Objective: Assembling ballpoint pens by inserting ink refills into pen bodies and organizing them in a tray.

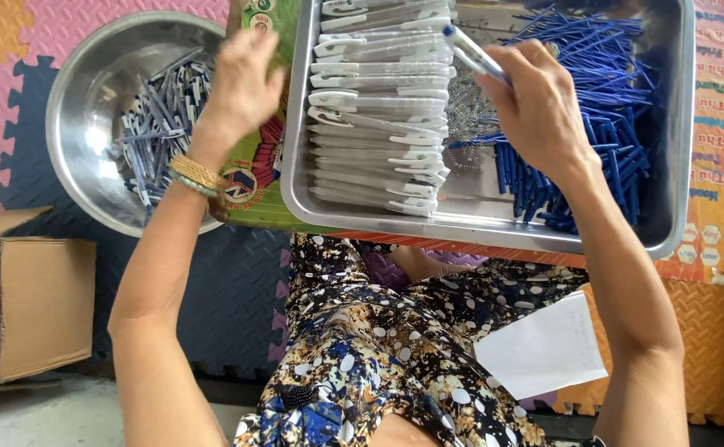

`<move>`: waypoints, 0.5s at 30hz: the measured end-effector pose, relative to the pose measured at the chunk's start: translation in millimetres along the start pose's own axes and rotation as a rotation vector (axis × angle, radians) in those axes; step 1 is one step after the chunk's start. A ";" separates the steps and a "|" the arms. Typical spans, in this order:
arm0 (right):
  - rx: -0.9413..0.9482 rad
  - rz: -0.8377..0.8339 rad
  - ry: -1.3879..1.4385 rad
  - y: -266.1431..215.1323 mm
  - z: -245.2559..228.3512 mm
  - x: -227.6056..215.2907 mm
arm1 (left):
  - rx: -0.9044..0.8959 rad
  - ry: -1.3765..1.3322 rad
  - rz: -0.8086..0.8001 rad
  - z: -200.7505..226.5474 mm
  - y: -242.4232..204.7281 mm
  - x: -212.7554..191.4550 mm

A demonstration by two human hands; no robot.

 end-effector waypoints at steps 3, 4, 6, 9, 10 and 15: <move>0.032 -0.037 0.026 -12.2 4.9 2.0 | -0.118 0.043 -0.120 -3.6 -13.5 21.2; 0.033 -0.037 0.025 -13.6 2.3 -1.0 | -0.117 0.042 -0.120 -0.4 -14.0 19.5; 0.085 -0.049 0.058 -16.9 -0.2 -6.2 | -0.142 -0.037 -0.125 5.2 -15.6 16.4; 0.113 -0.044 0.080 -23.5 0.7 -13.0 | -0.296 -0.073 -0.281 -5.2 -7.9 24.4; 0.112 -0.043 0.079 -25.5 2.0 -13.6 | -0.295 -0.073 -0.280 -4.3 -7.3 23.1; 0.122 -0.021 0.122 -34.8 11.0 -14.1 | -0.322 -0.069 -0.364 -7.3 -2.7 24.6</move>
Point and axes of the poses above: each hand's wrist, its own y-axis towards the middle knuckle, its own x-axis out of the palm, z = x × y, the point moved 6 cm from there along y, towards the middle knuckle, and after that the axes turned 1 degree about y, right-handed, at the moved point
